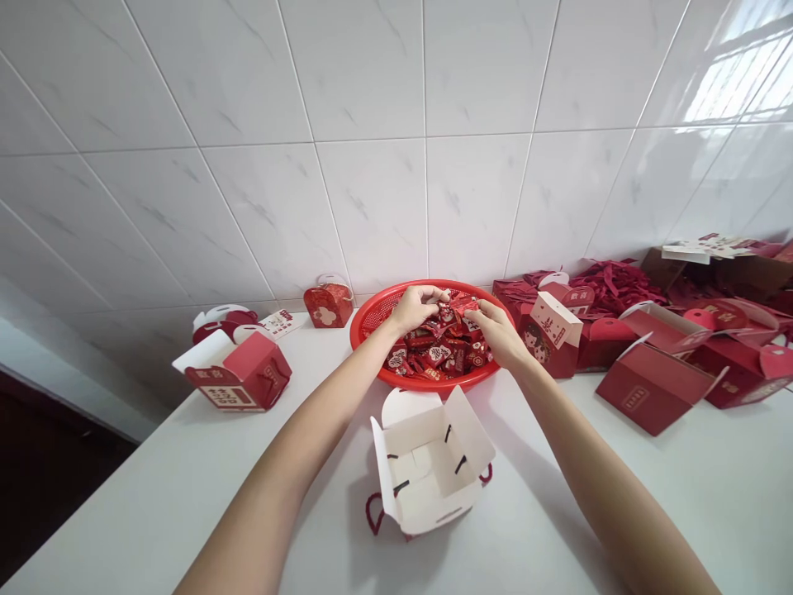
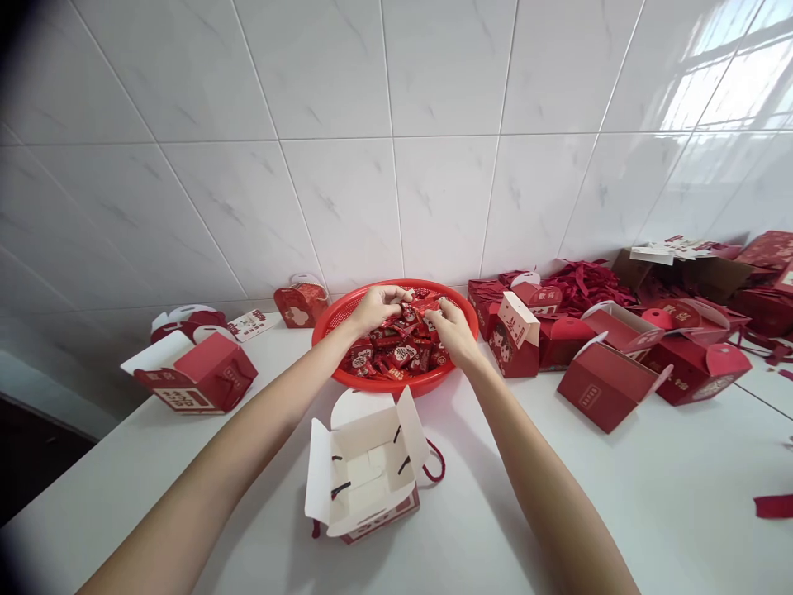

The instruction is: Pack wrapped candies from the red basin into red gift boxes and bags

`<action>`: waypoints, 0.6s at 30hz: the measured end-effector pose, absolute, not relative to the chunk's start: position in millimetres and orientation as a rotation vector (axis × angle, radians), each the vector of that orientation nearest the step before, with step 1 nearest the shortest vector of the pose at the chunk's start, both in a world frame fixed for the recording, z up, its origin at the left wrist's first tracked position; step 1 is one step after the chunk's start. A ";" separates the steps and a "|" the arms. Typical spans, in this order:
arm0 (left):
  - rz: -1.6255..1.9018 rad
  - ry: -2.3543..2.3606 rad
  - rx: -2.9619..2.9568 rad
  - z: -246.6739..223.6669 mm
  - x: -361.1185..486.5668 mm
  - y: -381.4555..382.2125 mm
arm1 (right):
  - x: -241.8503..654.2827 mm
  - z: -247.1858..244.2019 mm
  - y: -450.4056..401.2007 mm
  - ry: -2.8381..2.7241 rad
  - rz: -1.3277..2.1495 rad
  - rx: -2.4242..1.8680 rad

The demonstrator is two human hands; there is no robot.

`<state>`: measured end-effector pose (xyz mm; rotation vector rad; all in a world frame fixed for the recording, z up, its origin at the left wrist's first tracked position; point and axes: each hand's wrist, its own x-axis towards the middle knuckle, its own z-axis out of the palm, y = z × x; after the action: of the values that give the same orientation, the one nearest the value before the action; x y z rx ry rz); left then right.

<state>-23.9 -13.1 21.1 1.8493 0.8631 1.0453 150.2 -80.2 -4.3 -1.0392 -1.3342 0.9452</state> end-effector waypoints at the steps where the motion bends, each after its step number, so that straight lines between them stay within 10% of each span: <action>1: 1.029 0.868 1.828 21.4 -23.6 -14.0 | 150.5 -4.5 -80.1 -1.331 0.950 -1.038; 18: 1.228 0.989 1.852 16.6 -23.8 -4.3 | 150.0 -6.2 -79.7 -1.172 0.850 -1.082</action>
<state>-23.8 -4.3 16.6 1.8523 0.9888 1.2282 150.0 -79.7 -6.2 -1.0823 -1.1719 0.8499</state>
